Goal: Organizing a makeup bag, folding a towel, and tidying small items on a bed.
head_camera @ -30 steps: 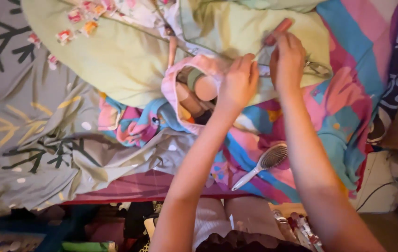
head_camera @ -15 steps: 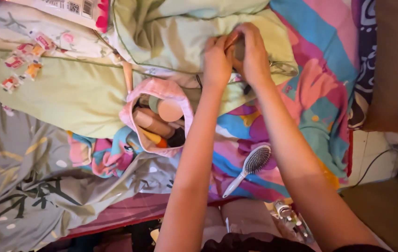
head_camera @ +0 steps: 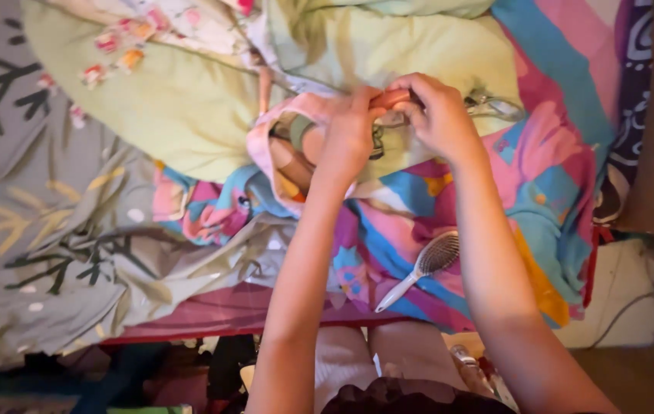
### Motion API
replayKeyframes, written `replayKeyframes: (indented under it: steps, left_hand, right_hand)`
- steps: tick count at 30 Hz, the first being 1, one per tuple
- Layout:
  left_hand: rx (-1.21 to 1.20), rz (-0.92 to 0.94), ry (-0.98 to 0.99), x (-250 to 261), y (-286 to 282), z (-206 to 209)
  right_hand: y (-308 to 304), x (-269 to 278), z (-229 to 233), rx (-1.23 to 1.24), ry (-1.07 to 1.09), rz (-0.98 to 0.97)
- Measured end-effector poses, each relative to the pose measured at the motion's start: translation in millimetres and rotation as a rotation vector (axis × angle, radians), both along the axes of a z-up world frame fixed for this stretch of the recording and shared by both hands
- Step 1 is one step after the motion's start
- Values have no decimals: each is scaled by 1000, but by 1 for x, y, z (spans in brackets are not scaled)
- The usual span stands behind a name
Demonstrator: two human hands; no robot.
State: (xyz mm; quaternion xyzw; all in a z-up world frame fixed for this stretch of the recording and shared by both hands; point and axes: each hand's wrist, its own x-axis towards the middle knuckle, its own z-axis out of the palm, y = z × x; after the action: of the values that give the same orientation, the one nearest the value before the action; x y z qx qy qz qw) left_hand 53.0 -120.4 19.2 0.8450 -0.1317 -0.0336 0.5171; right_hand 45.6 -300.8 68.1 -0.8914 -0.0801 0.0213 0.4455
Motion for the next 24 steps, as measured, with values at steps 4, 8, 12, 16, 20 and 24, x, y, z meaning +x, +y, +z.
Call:
replayKeyframes:
  steps: [4,8,12,16,20,24]
  left_hand:
    - [-72,68,-126,-28,46,34]
    - [158,329,-289,-58,86,60]
    - [416,545,-274,-85,112,45]
    - [384,472,260,-109,125,1]
    - [188,507,156,-120,131,11]
    - [110,540,129,-122,131,14]
  right_hand:
    - [43,-8,19,-61,65,27]
    - [78,-13,19,-133,92,114]
    - [106,-17,17,-203,-29,289]
    - [131,-21,13,-183,15,370]
    - [145,-32,-4,-146,22,476]
    - [151,-41,2,-281,-1,340]
